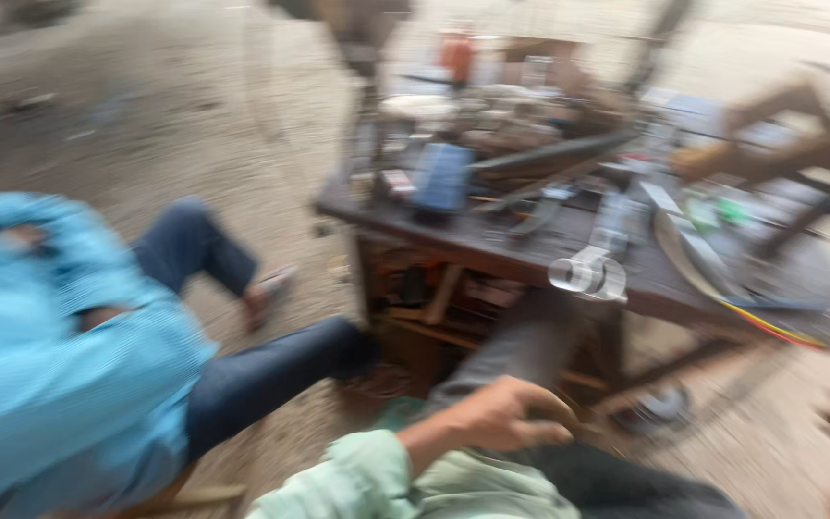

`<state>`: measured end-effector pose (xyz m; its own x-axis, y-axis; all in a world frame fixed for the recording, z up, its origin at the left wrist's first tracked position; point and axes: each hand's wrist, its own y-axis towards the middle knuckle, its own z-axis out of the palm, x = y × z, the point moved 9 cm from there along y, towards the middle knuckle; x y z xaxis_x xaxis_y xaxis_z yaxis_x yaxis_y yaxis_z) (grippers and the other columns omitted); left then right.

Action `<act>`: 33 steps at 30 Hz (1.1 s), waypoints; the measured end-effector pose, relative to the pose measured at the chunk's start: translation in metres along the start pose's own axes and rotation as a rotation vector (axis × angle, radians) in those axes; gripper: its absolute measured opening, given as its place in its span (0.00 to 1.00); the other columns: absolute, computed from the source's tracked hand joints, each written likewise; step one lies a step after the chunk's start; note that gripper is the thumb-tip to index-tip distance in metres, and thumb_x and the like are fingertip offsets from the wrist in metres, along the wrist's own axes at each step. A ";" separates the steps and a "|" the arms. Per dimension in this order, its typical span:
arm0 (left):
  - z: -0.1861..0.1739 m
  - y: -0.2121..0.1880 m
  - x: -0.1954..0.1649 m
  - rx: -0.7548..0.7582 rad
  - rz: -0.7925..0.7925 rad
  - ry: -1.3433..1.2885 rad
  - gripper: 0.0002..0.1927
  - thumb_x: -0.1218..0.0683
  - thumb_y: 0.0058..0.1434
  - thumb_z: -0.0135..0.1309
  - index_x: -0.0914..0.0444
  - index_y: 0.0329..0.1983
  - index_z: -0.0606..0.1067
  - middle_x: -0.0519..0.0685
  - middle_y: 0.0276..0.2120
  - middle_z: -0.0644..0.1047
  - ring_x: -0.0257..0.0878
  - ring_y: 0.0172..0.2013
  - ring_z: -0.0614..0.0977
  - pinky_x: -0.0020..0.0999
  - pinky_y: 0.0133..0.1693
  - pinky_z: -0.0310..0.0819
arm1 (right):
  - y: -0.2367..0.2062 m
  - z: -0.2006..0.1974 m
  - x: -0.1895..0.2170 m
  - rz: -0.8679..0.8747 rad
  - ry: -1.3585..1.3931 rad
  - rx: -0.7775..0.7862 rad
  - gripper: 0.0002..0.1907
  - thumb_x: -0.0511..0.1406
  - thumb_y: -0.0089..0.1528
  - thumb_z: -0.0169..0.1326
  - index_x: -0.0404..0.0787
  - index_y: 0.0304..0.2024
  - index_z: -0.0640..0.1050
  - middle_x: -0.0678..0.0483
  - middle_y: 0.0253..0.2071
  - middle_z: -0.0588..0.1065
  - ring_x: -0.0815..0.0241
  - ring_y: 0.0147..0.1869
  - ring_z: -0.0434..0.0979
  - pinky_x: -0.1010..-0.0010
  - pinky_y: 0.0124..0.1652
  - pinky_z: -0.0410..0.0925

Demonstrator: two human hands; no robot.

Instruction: The person strips insulation from a multi-colored wire using a knife, then uses pliers to twist and connect the exposed strands to a copper wire from a spool. The person works at a cluttered workbench with various tools visible.

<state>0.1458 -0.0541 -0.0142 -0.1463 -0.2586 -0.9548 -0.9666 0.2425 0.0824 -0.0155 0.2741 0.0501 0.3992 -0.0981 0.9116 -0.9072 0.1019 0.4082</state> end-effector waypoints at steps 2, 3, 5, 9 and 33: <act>-0.004 0.025 -0.032 -0.043 0.022 0.025 0.14 0.52 0.62 0.62 0.61 0.49 0.81 0.52 0.46 0.84 0.43 0.46 0.85 0.36 0.48 0.79 | 0.007 -0.020 0.010 -0.054 0.042 -0.013 0.10 0.34 0.71 0.60 0.33 0.50 0.79 0.48 0.39 0.79 0.58 0.43 0.79 0.67 0.45 0.73; -0.004 0.038 -0.056 -0.035 0.120 0.074 0.13 0.53 0.62 0.62 0.61 0.48 0.82 0.52 0.43 0.84 0.43 0.44 0.86 0.36 0.46 0.80 | 0.010 -0.025 0.016 -0.068 0.064 -0.012 0.10 0.34 0.71 0.60 0.33 0.50 0.79 0.48 0.39 0.79 0.58 0.43 0.79 0.67 0.45 0.73; -0.008 0.062 -0.099 -0.050 0.253 0.157 0.12 0.55 0.60 0.62 0.62 0.46 0.82 0.52 0.37 0.83 0.44 0.39 0.85 0.37 0.41 0.80 | 0.011 -0.025 0.025 -0.059 0.122 -0.018 0.09 0.34 0.69 0.59 0.34 0.49 0.80 0.49 0.40 0.80 0.59 0.40 0.79 0.68 0.43 0.73; -0.019 0.094 -0.165 -0.145 0.498 0.238 0.13 0.55 0.59 0.64 0.63 0.46 0.81 0.51 0.36 0.82 0.43 0.37 0.84 0.37 0.40 0.80 | 0.013 -0.012 0.065 -0.120 0.096 0.027 0.11 0.31 0.67 0.59 0.34 0.51 0.79 0.51 0.41 0.80 0.63 0.42 0.79 0.71 0.45 0.73; 0.040 0.203 -0.238 -0.182 0.616 0.770 0.25 0.55 0.49 0.66 0.63 0.52 0.80 0.53 0.51 0.78 0.54 0.51 0.75 0.47 0.50 0.72 | 0.012 0.061 0.104 -0.461 -0.521 -0.140 0.16 0.36 0.58 0.62 0.36 0.47 0.78 0.44 0.57 0.76 0.44 0.67 0.70 0.53 0.64 0.63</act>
<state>-0.0072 0.0944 0.2187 -0.6659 -0.6865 -0.2919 -0.6848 0.4074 0.6042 0.0065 0.2049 0.1467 0.5916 -0.6187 0.5170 -0.6214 0.0586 0.7813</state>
